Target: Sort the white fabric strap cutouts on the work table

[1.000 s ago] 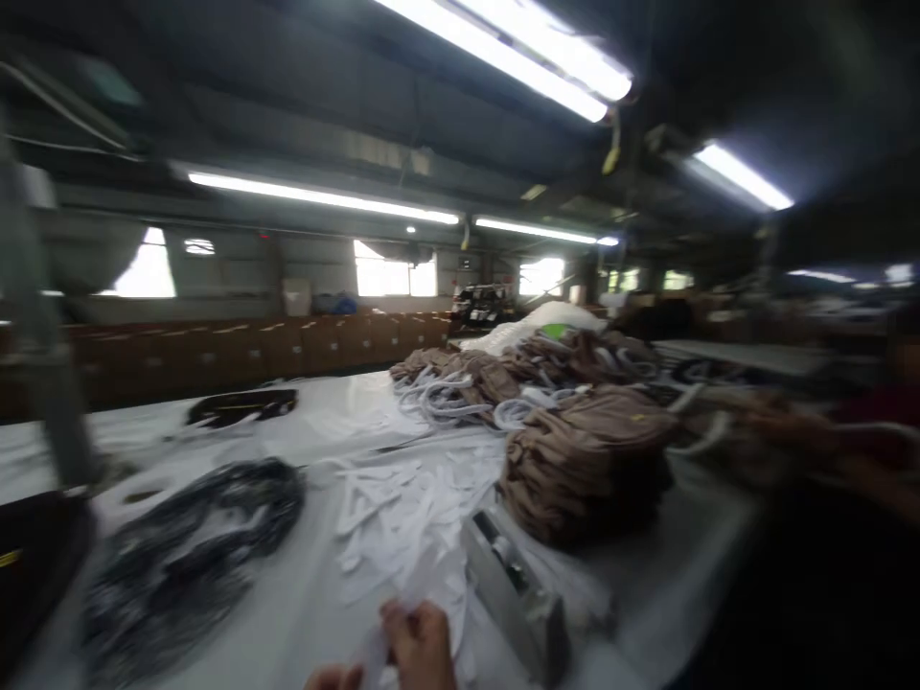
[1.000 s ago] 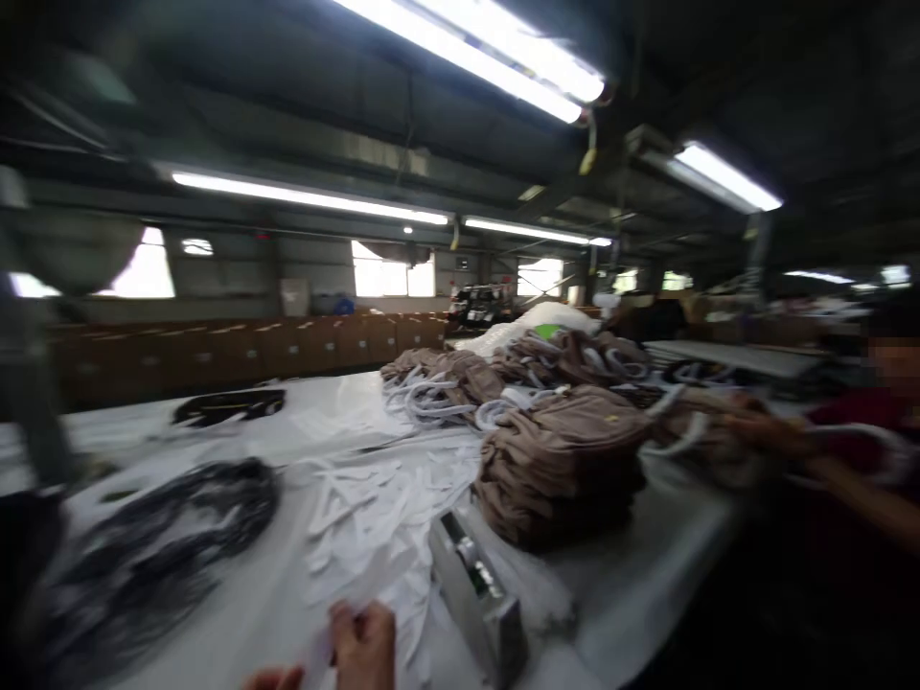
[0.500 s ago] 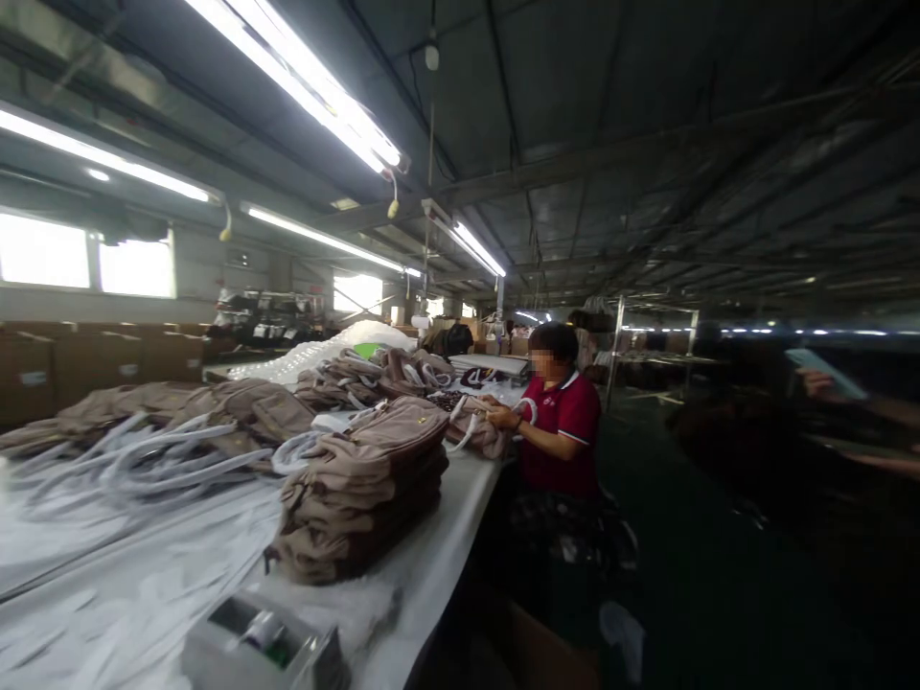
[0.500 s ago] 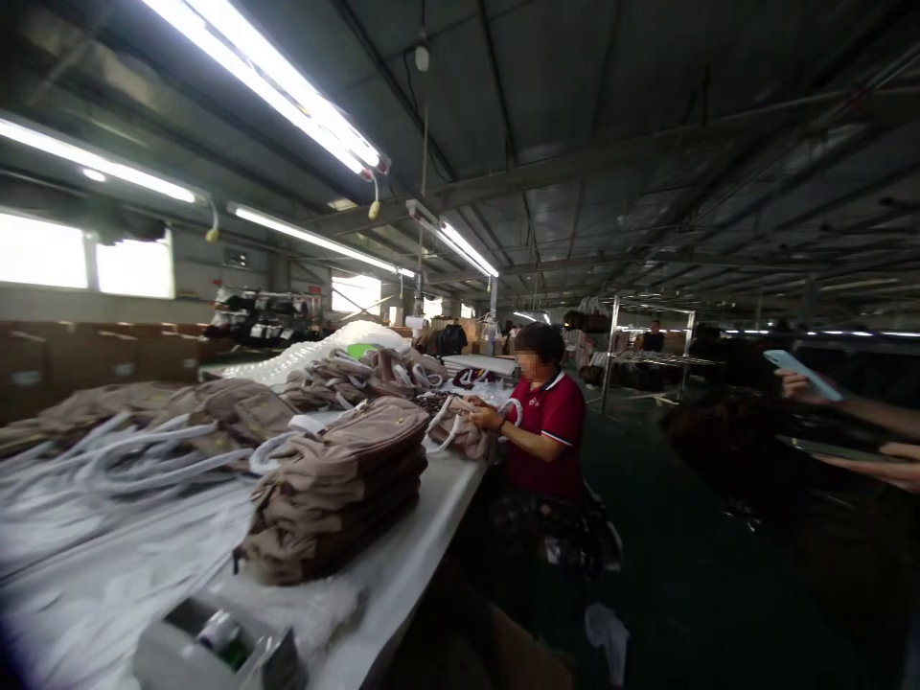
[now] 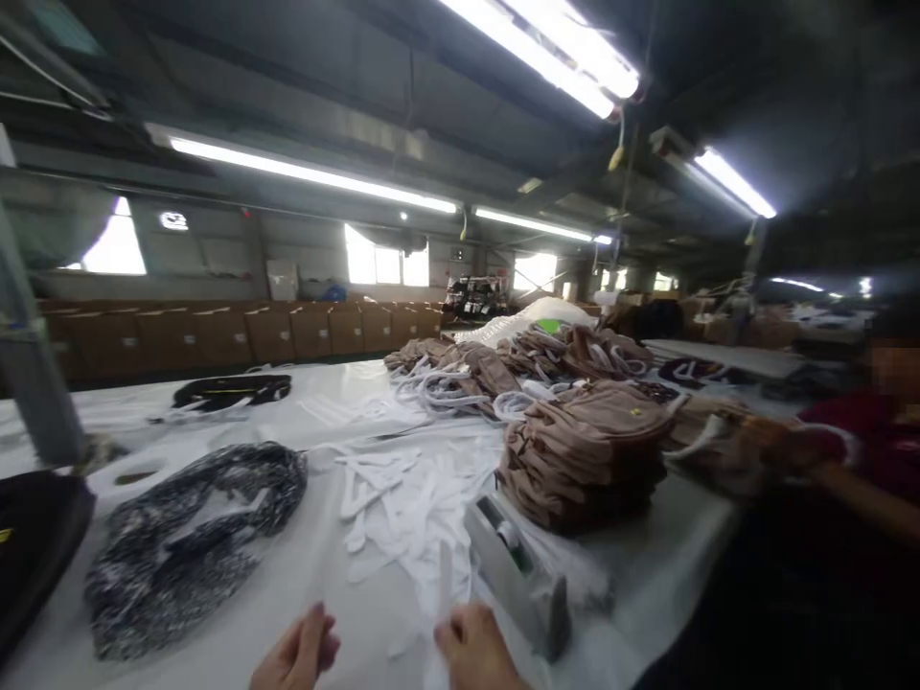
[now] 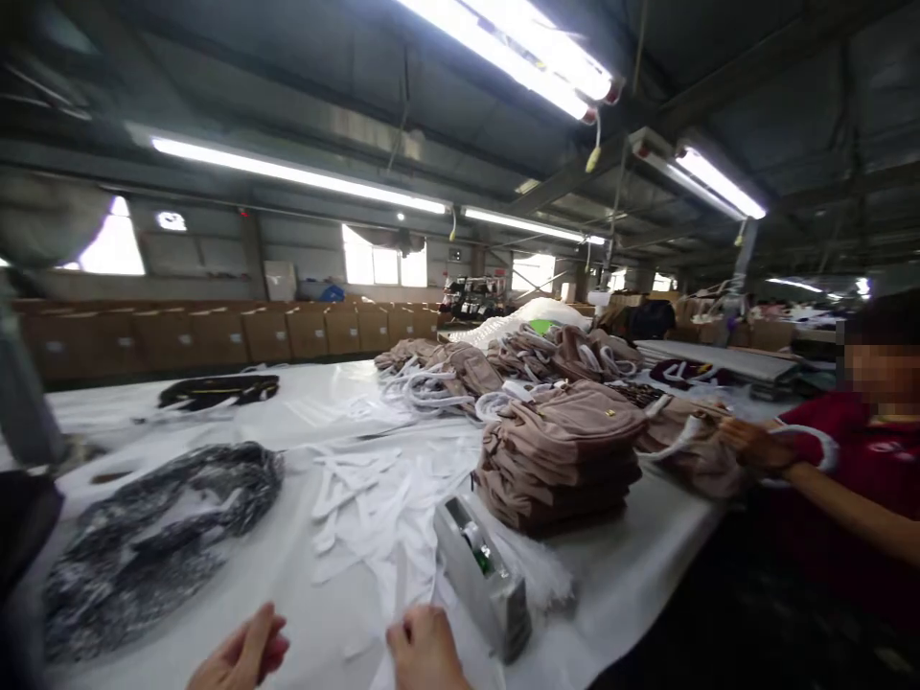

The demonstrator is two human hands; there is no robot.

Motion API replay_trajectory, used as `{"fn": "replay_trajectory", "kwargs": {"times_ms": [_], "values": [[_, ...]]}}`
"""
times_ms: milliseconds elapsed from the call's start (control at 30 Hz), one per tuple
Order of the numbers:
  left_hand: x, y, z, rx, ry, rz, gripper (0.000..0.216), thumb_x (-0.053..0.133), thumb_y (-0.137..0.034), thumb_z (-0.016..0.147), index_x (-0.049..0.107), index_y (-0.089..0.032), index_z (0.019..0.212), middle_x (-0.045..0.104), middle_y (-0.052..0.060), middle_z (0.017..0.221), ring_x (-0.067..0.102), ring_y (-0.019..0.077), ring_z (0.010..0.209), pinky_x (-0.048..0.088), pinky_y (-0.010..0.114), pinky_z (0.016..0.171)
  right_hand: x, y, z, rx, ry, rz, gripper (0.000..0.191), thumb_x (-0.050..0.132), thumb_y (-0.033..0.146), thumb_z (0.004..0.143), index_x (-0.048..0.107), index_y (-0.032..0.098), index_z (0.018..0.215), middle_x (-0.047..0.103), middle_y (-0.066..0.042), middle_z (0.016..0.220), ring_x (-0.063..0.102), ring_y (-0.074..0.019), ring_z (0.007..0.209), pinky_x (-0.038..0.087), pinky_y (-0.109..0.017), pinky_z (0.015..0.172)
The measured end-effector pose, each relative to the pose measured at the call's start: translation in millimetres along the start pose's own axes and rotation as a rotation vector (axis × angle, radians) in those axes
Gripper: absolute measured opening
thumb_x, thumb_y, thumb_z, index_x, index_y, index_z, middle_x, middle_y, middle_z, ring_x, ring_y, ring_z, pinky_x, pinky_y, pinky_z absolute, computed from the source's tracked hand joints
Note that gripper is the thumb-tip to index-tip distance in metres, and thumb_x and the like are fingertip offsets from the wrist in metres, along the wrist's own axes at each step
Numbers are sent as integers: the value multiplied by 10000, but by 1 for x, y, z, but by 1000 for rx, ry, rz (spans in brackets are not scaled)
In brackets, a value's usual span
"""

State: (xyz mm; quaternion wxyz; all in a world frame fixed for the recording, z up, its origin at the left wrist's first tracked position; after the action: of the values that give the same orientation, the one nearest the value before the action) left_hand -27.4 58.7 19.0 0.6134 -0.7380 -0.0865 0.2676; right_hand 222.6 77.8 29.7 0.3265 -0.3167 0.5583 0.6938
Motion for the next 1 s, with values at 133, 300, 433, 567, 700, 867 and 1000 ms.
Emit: {"fn": "replay_trajectory", "kwargs": {"times_ms": [133,300,433,567,700,867,1000], "values": [[-9,-12,48,146,-102,227,482,446,-622,706,625,-204,867,728,61,825,668,276,807,513,348,699,-4,18,53,-35,-10,-64,269,494,181,815,670,125,1011,685,-150,967,635,-270,915,452,-327,776],[21,-26,104,194,-154,458,328,414,-425,798,612,-182,894,711,87,894,650,256,902,468,310,783,28,44,85,-296,-24,-146,641,614,350,768,404,251,1365,337,-119,1455,259,-323,1345,227,-484,1071],[50,-22,133,199,-93,601,293,491,-329,802,590,-122,984,672,145,969,616,265,973,430,321,842,74,29,91,-313,118,-177,591,633,515,732,524,295,1270,352,-105,1449,253,-359,1340,213,-538,1063],[61,-12,150,125,2,690,173,573,-261,785,606,-130,894,658,119,958,610,240,946,437,355,831,86,9,103,-189,55,-197,531,556,525,802,522,289,1277,419,-118,1405,340,-354,1301,253,-529,1044],[56,-10,155,88,45,684,156,586,-282,811,592,-139,872,652,49,920,609,189,886,452,375,822,87,9,110,-154,40,-225,517,564,490,808,530,263,1272,425,-133,1398,340,-360,1300,243,-539,1041],[46,-11,138,95,18,552,102,512,-276,806,546,-180,812,667,64,849,628,240,897,455,328,787,87,16,99,-190,85,-190,503,559,447,816,520,261,1281,452,-131,1380,349,-350,1296,250,-503,1053],[42,2,113,9,-30,386,245,363,-400,858,499,-196,879,685,77,819,675,243,768,490,321,703,77,30,110,-215,19,-86,647,511,511,827,367,223,1389,426,-150,1393,346,-313,1306,283,-448,1053]]}}
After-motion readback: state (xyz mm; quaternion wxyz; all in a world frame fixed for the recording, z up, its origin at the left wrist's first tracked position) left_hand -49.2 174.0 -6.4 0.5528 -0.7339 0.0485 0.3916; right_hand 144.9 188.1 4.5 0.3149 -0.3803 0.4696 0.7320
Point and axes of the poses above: each hand's wrist, its own z-axis towards the middle knuckle, its own x-axis out of the palm, y = z × x, the point moved 4 cm from there along z, towards the middle knuckle
